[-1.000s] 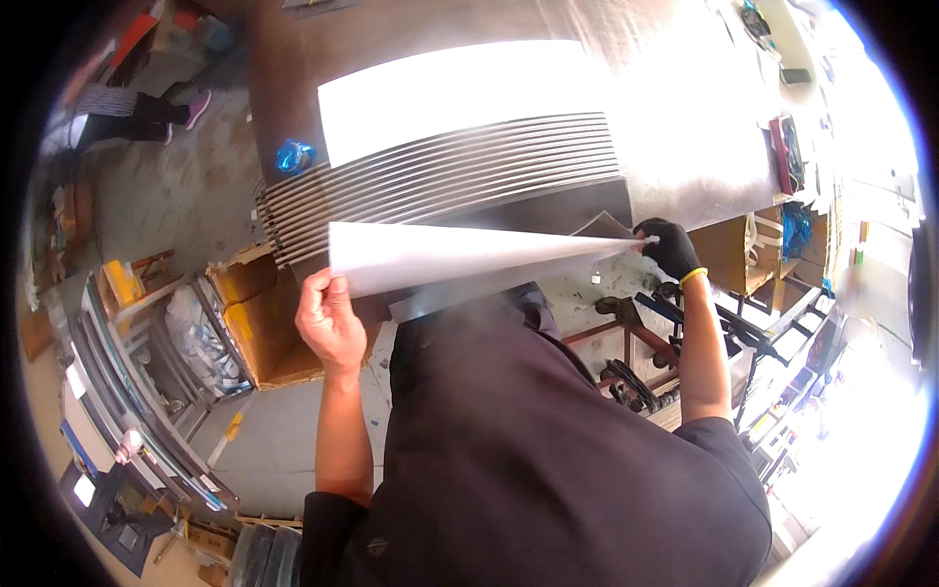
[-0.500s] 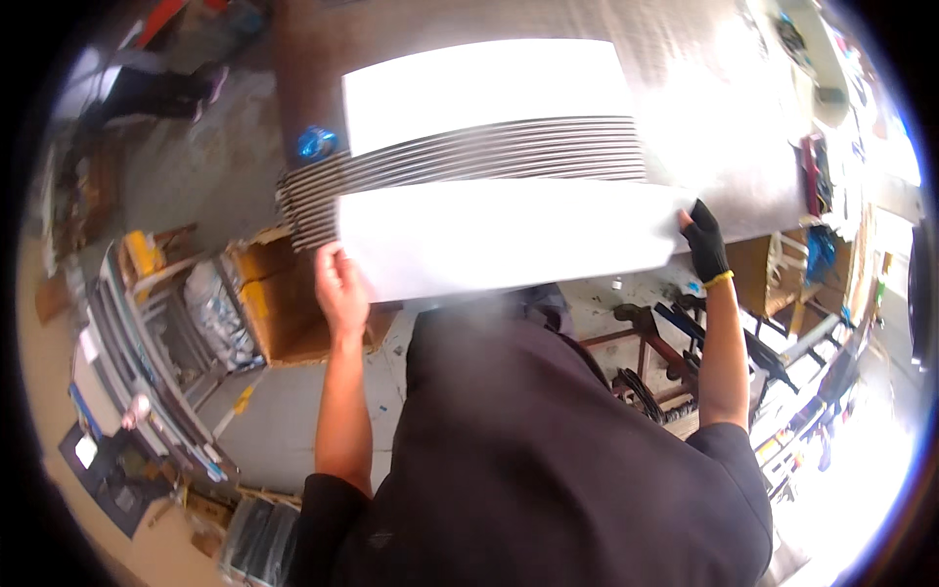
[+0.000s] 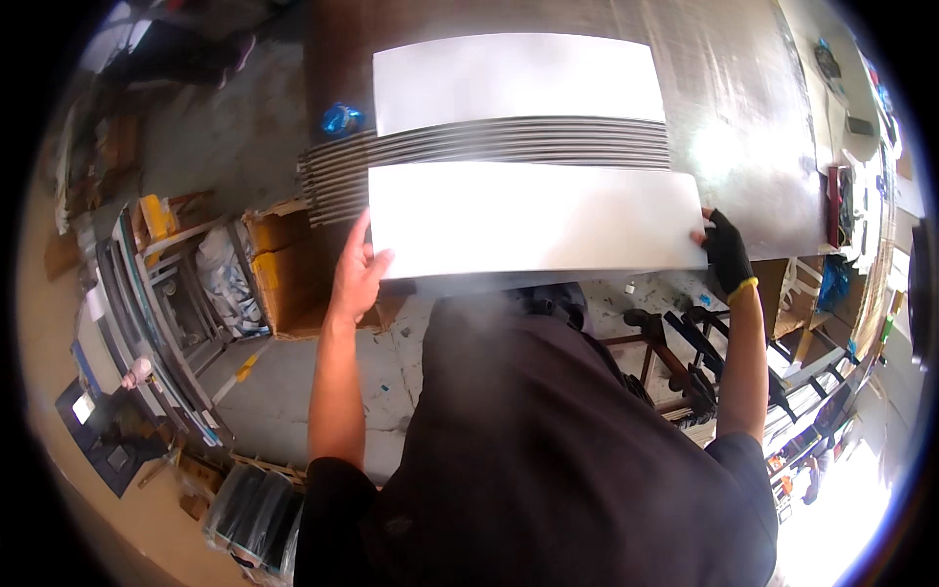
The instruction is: The person repeatedly picks up thin white sheets from a table and places them on top of a stack of dark ribbed panels. The person handles the sheets one at a time, aligning them before adding them to the stack. The task continues throughout the clip with the stack growing in height.
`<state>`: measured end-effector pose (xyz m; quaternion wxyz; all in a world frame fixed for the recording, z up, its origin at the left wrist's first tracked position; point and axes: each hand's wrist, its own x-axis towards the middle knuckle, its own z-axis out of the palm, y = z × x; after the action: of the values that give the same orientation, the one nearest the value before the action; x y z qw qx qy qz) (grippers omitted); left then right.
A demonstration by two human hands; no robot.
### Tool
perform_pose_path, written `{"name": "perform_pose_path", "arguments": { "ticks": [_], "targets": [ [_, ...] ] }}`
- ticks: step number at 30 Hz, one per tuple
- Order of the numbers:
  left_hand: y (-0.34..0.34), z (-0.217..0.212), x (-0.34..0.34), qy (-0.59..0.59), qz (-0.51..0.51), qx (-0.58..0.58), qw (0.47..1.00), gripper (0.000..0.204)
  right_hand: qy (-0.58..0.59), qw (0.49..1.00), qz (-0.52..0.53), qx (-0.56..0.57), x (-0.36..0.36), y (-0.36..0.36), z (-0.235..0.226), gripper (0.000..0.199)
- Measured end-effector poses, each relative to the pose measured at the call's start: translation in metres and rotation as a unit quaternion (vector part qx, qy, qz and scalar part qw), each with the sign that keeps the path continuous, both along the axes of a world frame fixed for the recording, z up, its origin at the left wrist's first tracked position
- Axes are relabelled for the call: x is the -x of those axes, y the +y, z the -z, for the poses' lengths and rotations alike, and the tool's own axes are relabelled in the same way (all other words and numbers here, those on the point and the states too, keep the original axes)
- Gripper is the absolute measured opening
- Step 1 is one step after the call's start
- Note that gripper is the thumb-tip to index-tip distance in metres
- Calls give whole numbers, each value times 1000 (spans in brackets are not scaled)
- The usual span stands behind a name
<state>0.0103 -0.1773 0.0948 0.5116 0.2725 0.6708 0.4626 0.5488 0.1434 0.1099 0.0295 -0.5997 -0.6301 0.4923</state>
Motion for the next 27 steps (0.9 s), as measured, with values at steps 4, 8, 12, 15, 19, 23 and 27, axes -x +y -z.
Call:
{"name": "perform_pose_path", "arguments": {
  "ticks": [4,8,12,15,19,23,27],
  "targets": [
    [55,0,13,146,-33,-3,989,62,-124,973,-42,-192,41,59,3,36],
    [126,11,65,148,-117,33,981,17,25,983,38,-179,88,126,-11,31],
    [178,17,110,69,-145,-20,987,31,183,978,30,-90,108,180,2,47],
    [196,11,108,92,-118,16,989,46,137,981,88,-106,122,192,28,37],
    [194,18,98,168,-127,84,974,35,-25,988,28,-149,134,188,48,30],
    [179,63,114,114,-184,96,972,20,-4,995,46,-90,122,193,88,30],
    [176,77,109,94,-200,130,967,21,0,995,45,-85,107,192,108,29]
  ]
}}
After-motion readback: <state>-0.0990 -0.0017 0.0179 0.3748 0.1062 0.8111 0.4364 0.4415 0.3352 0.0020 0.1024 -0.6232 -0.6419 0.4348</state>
